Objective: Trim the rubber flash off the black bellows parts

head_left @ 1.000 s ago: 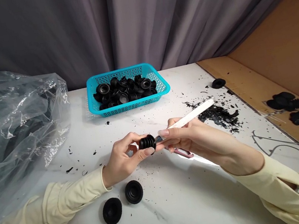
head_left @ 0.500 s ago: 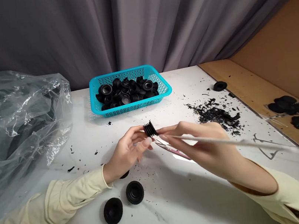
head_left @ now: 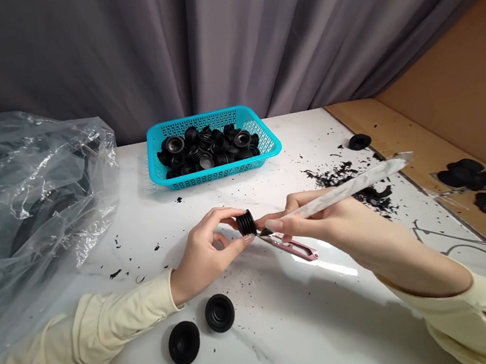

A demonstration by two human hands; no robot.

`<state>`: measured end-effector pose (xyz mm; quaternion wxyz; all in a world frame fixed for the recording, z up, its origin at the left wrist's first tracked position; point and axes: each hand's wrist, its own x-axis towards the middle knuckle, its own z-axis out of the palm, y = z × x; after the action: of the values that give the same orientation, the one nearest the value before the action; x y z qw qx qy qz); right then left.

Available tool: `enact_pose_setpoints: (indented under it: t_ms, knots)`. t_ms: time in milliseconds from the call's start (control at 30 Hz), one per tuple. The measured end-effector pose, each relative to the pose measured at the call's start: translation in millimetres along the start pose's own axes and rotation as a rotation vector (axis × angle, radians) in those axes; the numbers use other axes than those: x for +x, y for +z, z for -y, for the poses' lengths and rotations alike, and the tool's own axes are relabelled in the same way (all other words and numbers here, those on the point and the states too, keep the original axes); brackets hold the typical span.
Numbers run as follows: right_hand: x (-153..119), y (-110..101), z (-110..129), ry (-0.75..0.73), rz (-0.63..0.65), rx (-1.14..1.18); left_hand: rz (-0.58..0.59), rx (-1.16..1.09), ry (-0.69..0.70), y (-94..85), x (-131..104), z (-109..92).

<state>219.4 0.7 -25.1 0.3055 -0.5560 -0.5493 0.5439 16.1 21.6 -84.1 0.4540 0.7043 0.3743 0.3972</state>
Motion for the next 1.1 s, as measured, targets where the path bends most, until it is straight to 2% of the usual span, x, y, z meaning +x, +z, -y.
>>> enact_pose_setpoints:
  t_ms: [167, 333, 567, 800, 933, 1100]
  knots:
    - [4, 6, -7, 0.022, -0.011, 0.029, 0.007, 0.086, 0.140, -0.4, -1, 4]
    - [7, 7, -8, 0.018, -0.009, 0.064, 0.029, 0.091, 0.191, -1.2, -1, 3]
    - [10, 5, -7, 0.034, 0.007, 0.205, 0.083, 0.005, 0.087, -1.1, -2, -2]
    - [14, 2, -8, 0.127, 0.106, 0.432, 0.106, 0.011, 0.024, 0.2, -1, -2]
    - [14, 3, -6, 0.169, 0.083, 0.461, 0.107, 0.006, 0.016, -0.3, 0, -2]
    - [14, 5, -9, 0.184, 0.083, 0.467, 0.082, -0.043, -0.070, -0.5, -1, -6]
